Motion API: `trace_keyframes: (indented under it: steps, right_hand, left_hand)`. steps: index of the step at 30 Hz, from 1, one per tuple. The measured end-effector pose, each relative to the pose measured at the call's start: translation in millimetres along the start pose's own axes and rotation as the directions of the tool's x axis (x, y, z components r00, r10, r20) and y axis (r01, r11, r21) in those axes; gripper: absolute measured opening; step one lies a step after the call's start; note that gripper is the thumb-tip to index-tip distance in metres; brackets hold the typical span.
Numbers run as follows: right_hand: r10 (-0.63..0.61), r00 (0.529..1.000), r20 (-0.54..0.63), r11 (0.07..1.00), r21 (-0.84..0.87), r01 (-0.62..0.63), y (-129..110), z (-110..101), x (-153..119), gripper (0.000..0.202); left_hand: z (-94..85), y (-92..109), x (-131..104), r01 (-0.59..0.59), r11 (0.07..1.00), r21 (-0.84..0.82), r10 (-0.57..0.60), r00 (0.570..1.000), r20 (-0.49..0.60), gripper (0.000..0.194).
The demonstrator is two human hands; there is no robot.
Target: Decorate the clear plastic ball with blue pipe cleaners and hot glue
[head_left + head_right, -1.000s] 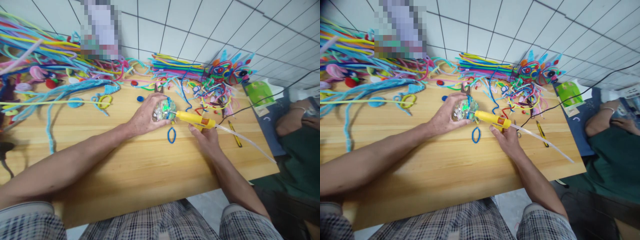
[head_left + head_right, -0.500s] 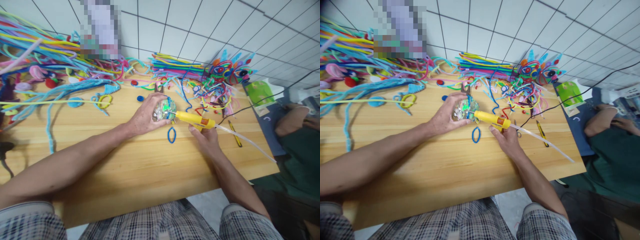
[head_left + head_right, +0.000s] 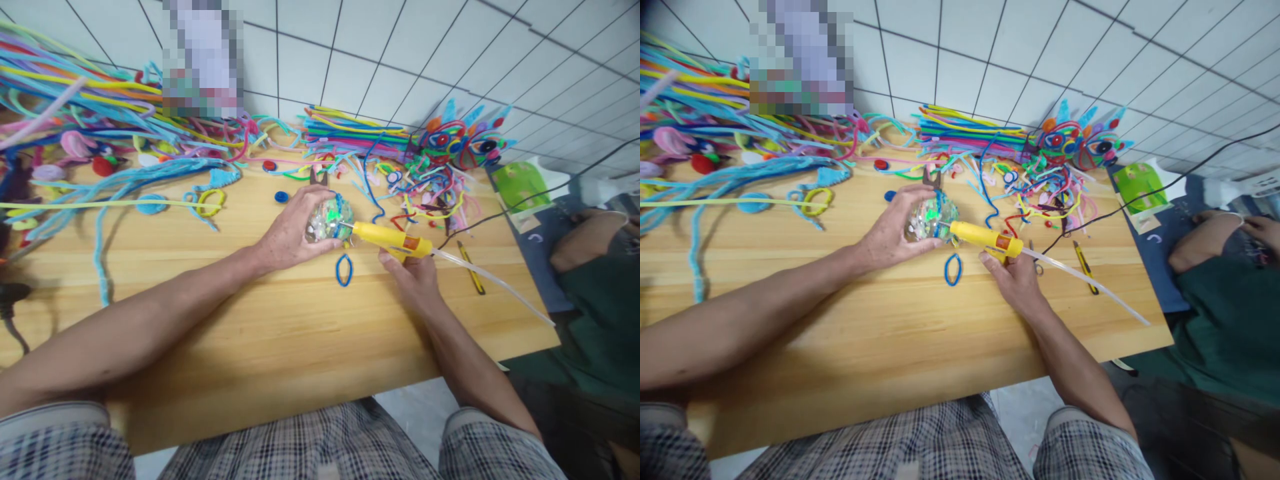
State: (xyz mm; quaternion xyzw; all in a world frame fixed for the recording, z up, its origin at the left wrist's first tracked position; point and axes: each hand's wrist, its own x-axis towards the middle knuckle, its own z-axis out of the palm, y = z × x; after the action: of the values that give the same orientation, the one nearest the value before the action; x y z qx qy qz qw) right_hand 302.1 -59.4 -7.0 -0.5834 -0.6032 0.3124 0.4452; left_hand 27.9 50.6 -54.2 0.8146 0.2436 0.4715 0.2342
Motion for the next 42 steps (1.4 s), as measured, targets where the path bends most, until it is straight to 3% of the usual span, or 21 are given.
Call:
trace_keyframes:
  steps: [7,42]
  right_hand:
    - [0.014,1.0,0.003,1.0,0.001,-0.014,-2.2,-0.3,-1.0,0.036]
    - [0.027,1.0,-0.015,0.999,-0.028,-0.028,10.2,1.1,-1.7,0.033]
  left_hand:
    - [-2.0,1.2,1.0,0.032,0.999,0.027,-0.033,0.999,0.033,0.078]
    - [-0.2,-2.3,0.2,-0.023,1.0,0.006,0.023,1.0,0.005,0.081]
